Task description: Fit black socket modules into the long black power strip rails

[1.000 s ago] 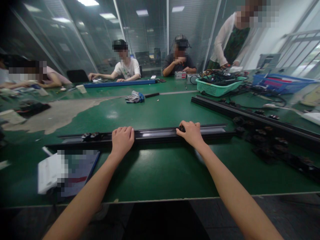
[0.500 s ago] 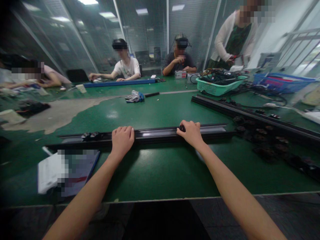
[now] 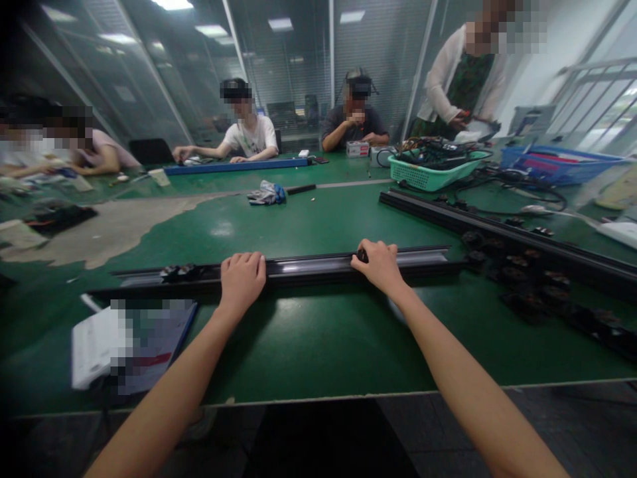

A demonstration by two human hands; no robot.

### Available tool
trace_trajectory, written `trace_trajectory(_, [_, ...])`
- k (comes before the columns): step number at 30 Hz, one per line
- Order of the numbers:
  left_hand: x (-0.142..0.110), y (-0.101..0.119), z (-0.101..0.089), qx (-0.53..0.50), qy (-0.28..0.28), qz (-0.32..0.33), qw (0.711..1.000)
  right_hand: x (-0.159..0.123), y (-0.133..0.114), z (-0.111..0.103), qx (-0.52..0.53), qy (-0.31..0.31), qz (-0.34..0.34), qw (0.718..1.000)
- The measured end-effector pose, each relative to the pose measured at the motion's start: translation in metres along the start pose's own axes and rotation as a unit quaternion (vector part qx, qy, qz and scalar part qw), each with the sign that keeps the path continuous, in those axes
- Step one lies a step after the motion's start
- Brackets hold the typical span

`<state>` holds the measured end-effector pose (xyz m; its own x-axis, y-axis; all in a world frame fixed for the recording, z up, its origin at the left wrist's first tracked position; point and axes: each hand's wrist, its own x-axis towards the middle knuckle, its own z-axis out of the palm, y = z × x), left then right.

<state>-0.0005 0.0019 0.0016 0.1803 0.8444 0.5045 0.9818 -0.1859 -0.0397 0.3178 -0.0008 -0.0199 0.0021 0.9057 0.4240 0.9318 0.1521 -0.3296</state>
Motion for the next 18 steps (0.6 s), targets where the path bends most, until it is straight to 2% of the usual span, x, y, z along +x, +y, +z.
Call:
trace_trajectory(11, [-0.0001, -0.0004, 0.0005, 0.000, 0.005, 0.001, 1.000, 0.0003, 0.0022, -0.0004, -0.006, 0.006, 0.009, 1.000])
trace_trajectory(18, [-0.0003, -0.0001, 0.0002, -0.001, -0.001, -0.003, 1.000, 0.0017, 0.0084, -0.0041, -0.067, -0.003, -0.044, 0.997])
